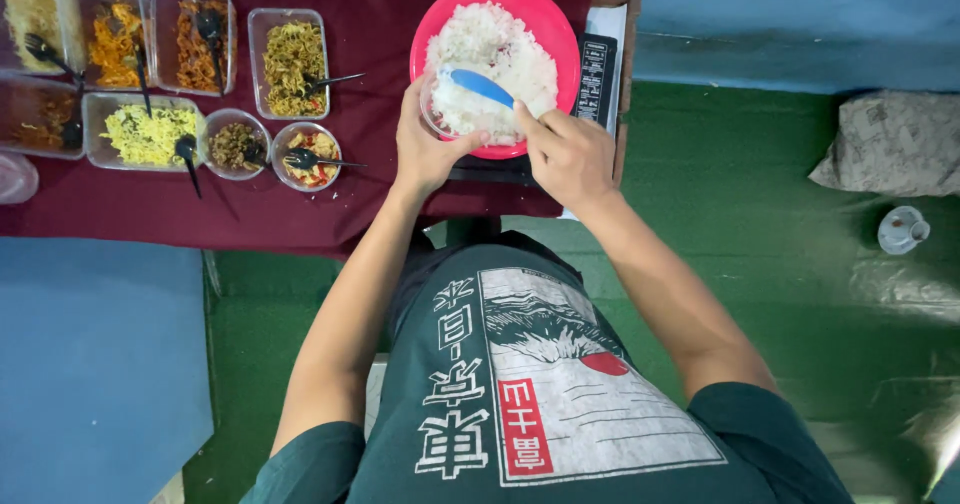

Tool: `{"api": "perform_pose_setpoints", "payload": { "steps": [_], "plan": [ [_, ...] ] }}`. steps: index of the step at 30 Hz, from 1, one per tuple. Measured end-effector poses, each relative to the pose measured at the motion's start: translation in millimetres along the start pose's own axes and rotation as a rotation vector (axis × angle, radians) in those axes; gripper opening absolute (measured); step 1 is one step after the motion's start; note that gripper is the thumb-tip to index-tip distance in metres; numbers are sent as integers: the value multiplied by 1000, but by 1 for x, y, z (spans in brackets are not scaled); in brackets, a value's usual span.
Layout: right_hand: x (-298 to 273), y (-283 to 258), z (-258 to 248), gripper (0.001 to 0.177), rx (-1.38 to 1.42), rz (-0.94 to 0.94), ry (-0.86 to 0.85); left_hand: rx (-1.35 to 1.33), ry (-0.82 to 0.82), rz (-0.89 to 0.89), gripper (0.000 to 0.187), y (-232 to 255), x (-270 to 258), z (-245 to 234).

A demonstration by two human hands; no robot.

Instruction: Packing items into boxes and portioning rice into containers

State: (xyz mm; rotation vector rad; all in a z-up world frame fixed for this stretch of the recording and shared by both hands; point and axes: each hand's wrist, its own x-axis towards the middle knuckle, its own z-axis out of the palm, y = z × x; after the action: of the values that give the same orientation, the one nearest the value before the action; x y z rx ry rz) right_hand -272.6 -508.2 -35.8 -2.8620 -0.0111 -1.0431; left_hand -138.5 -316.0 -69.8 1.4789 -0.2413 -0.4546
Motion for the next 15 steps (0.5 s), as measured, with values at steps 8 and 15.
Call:
{"api": "perform_pose_setpoints", "payload": {
  "steps": [8,15],
  "plan": [
    [2,1,-11,32,32,-23,38,-195,-35,38,105,-21,-1,-5],
    [14,-13,-33,30,115,-40,-13,-739,-82,-150,58,-34,3,10]
  ]
}}
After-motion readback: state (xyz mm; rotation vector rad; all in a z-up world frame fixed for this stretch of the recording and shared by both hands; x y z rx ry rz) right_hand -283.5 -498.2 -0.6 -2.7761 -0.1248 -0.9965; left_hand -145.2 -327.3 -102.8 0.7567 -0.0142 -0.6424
